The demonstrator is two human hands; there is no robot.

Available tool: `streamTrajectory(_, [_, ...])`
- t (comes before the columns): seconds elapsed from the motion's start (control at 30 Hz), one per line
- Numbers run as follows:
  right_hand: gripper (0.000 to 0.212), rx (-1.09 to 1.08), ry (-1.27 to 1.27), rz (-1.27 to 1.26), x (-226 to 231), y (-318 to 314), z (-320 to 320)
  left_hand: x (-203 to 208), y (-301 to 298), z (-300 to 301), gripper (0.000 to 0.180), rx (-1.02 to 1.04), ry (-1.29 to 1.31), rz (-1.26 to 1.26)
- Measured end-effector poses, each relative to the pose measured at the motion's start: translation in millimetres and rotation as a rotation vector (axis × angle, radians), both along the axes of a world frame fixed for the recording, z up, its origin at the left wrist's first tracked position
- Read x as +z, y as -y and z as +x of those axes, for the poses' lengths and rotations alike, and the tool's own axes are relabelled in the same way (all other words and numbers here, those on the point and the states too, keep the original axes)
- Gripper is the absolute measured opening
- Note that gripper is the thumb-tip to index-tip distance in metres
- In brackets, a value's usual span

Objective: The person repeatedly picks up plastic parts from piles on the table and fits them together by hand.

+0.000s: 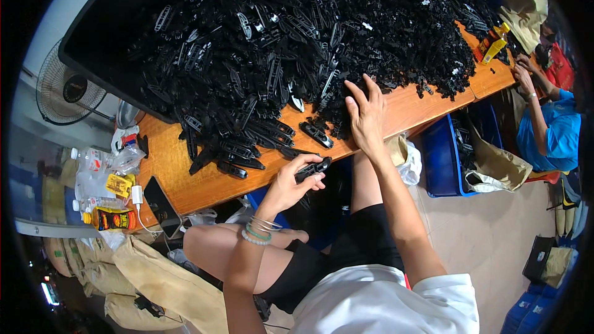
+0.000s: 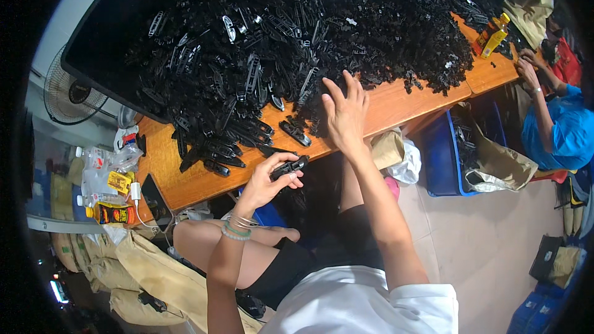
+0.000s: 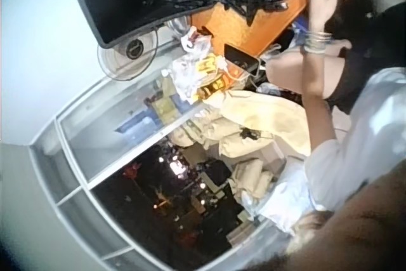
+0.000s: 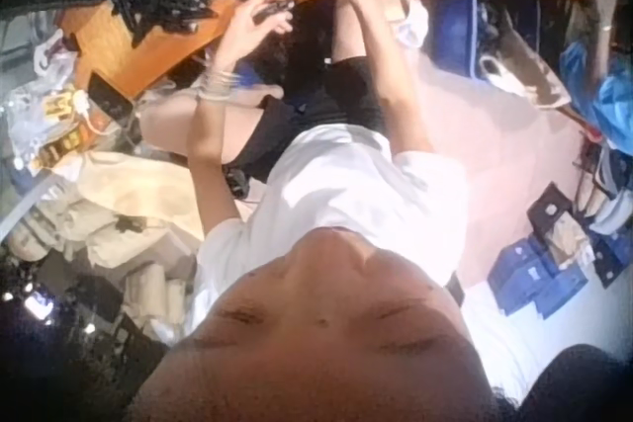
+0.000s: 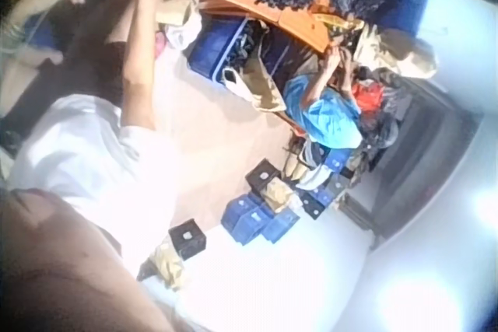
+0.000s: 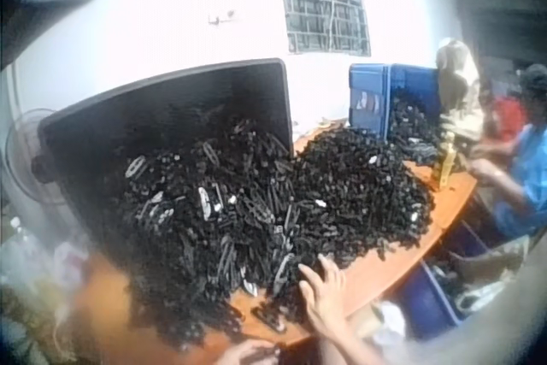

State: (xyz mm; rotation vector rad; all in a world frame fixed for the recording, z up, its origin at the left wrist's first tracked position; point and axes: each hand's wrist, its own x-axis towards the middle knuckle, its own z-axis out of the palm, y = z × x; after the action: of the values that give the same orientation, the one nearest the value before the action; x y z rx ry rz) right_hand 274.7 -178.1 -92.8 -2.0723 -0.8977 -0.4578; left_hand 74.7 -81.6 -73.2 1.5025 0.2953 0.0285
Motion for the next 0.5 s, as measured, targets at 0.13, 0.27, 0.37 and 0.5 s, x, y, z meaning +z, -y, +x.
streamTrajectory(0.13, [0.033, -0.018, -0.043, 0.002, -1.3, 2.6, -2.7, 5.2, 12.5, 2.9, 0.033, 0.073, 0.050, 0.013])
streamTrajectory(0.27, [0.030, 0.119, 0.135, -0.002, 11.8, 12.7, -10.8, -0.1, 18.2, -5.1, 0.026, 0.176, 0.074, -0.106])
streamTrajectory(0.37, [0.024, 0.183, 0.152, -0.051, 14.2, 13.9, -14.3, 14.1, 21.4, -9.7, 0.025, 0.205, 0.028, -0.197])
streamTrajectory(0.5, [0.021, 0.156, 0.106, -0.014, 8.3, 12.9, -8.7, 25.8, 16.5, -10.0, 0.025, 0.202, 0.068, -0.260])
